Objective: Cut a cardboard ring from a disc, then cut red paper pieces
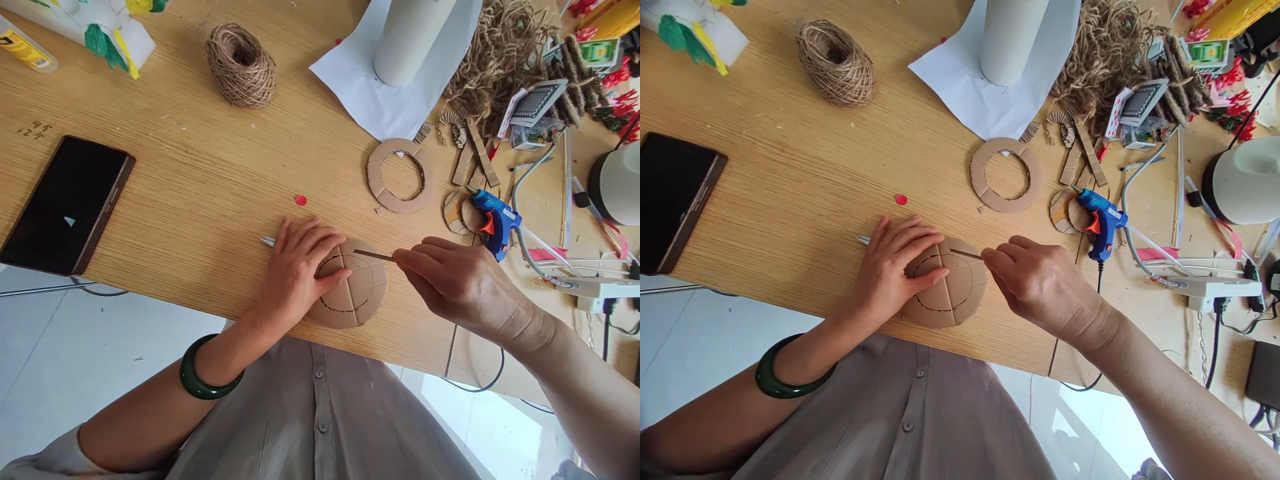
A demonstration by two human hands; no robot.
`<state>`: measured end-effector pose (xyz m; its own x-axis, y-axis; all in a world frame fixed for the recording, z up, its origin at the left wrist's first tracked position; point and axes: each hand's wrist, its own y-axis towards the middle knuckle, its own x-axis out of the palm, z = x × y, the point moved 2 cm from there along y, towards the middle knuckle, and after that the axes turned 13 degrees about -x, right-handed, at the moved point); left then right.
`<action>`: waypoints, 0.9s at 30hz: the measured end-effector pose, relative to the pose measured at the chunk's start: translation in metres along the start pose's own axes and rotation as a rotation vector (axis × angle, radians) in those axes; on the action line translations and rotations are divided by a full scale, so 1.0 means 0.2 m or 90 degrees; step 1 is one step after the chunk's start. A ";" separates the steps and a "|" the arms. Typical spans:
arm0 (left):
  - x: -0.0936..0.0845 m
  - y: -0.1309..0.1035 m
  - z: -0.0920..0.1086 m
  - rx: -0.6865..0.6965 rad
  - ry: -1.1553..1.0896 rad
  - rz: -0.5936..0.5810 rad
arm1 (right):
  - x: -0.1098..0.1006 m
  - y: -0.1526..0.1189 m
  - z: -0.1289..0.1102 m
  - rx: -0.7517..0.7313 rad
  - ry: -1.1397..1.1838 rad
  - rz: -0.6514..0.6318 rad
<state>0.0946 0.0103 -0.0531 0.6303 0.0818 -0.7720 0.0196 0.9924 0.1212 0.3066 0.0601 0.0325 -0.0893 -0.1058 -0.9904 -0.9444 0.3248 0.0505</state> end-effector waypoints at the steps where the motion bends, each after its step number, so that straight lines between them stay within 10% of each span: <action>1: 0.00 0.00 0.00 -0.001 0.002 0.000 | 0.00 0.00 0.00 0.002 0.002 0.001; 27: 0.01 0.00 0.00 -0.003 0.010 0.001 | -0.02 0.06 -0.11 -0.037 -0.118 -0.061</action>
<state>0.0946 0.0103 -0.0545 0.6180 0.0846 -0.7816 0.0157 0.9927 0.1198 0.2894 0.0443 0.0402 0.0564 0.0424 -0.9975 -0.9629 0.2664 -0.0432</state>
